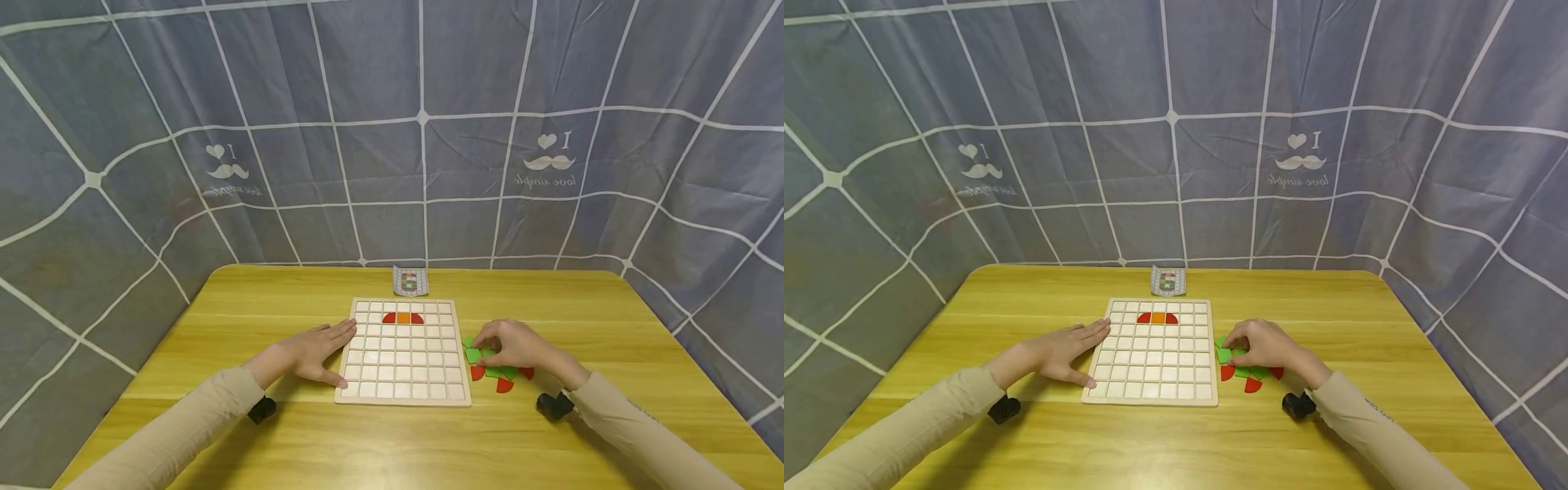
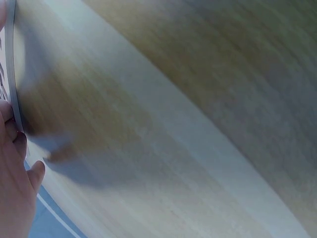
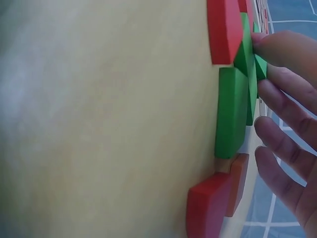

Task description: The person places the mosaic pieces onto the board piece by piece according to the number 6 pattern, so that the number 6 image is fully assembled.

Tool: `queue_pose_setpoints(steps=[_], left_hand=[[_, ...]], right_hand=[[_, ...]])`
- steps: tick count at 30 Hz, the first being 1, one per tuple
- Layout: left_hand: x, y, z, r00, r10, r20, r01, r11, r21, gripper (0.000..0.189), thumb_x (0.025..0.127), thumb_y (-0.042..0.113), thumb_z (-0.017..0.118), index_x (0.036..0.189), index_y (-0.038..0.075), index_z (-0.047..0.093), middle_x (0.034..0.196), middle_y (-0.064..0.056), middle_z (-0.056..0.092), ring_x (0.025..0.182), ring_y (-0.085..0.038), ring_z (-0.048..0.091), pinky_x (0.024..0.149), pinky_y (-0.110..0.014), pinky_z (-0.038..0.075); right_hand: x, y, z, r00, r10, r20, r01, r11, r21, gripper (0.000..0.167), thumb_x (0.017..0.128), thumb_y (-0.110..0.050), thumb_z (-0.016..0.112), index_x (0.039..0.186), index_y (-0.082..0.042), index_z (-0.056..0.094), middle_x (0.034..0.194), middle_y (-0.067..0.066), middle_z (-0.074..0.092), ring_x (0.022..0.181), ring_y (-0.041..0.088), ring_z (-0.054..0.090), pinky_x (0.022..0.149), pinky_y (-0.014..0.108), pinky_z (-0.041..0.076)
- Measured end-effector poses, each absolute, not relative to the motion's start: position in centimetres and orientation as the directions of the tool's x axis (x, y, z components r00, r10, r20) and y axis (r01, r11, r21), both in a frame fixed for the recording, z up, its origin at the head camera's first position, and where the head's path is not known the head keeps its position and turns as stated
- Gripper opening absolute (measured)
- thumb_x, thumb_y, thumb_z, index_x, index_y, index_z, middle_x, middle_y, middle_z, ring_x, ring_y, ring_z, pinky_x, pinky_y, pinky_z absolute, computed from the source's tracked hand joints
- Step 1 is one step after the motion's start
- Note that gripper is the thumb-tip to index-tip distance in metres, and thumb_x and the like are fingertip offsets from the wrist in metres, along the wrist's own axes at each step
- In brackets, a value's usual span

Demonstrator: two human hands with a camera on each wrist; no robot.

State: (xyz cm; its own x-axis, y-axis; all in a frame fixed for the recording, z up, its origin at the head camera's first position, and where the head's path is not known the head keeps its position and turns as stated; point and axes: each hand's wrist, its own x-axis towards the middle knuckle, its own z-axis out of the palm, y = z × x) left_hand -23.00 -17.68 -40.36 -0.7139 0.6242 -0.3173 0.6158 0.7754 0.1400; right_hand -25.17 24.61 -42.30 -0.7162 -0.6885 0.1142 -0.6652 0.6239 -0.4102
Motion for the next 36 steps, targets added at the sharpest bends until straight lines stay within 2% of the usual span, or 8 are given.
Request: queue_pose_setpoints(steps=[12,16,22,31,36], left_hand=[[-22.8,-17.7,-40.2,-0.715,0.620,-0.323,0.613,0.778,0.134,0.106,0.083,0.067,0.057,0.154,0.003,0.013,0.162,-0.014,0.007,0.149,-0.028,0.017,0.121,-0.047,0.020],[-22.8,-17.7,-40.2,-0.714,0.622,-0.321,0.616,0.776,0.135,0.105,0.083,0.067,0.058,0.154,0.003,0.014,0.162,-0.015,0.008,0.149,-0.029,0.017,0.120,-0.047,0.021],[-22.8,-17.7,-40.3,-0.711,0.624,-0.323,0.620,0.774,0.129,0.105,0.083,0.067,0.057,0.154,0.003,0.013,0.162,-0.014,0.006,0.149,-0.028,0.016,0.120,-0.047,0.021],[-22.9,-17.9,-40.6,-0.707,0.622,-0.335,0.631,0.770,0.098,0.105,0.084,0.069,0.053,0.155,0.004,0.010,0.163,-0.013,0.003,0.150,-0.027,0.012,0.121,-0.046,0.019],[-23.0,-17.8,-40.5,-0.702,0.628,-0.335,0.635,0.766,0.104,0.105,0.085,0.068,0.054,0.155,0.004,0.009,0.163,-0.014,0.003,0.150,-0.026,0.011,0.121,-0.047,0.018]], right_hand=[[-25.3,24.3,-42.3,-0.706,-0.676,0.211,-0.697,0.610,-0.376,0.022,0.076,-0.030,0.080,0.095,-0.019,0.076,0.081,-0.010,0.067,0.059,-0.002,0.047,0.054,0.015,0.040],[-25.3,23.8,-42.0,-0.733,-0.644,0.220,-0.669,0.625,-0.402,0.022,0.076,-0.029,0.080,0.095,-0.019,0.077,0.078,-0.010,0.068,0.057,-0.003,0.047,0.052,0.016,0.041],[-25.2,22.7,-41.6,-0.778,-0.593,0.207,-0.618,0.664,-0.421,0.024,0.077,-0.032,0.079,0.097,-0.020,0.077,0.070,-0.014,0.063,0.054,-0.005,0.044,0.046,0.016,0.035],[-25.4,20.8,-40.8,-0.823,-0.538,0.184,-0.555,0.692,-0.461,0.026,0.077,-0.033,0.079,0.097,-0.017,0.077,0.068,-0.012,0.064,0.047,0.000,0.041,0.042,0.017,0.027],[-25.7,19.7,-40.5,-0.836,-0.525,0.162,-0.532,0.701,-0.475,0.025,0.077,-0.033,0.079,0.097,-0.017,0.077,0.056,-0.012,0.055,0.046,0.001,0.039,0.042,0.017,0.024]])
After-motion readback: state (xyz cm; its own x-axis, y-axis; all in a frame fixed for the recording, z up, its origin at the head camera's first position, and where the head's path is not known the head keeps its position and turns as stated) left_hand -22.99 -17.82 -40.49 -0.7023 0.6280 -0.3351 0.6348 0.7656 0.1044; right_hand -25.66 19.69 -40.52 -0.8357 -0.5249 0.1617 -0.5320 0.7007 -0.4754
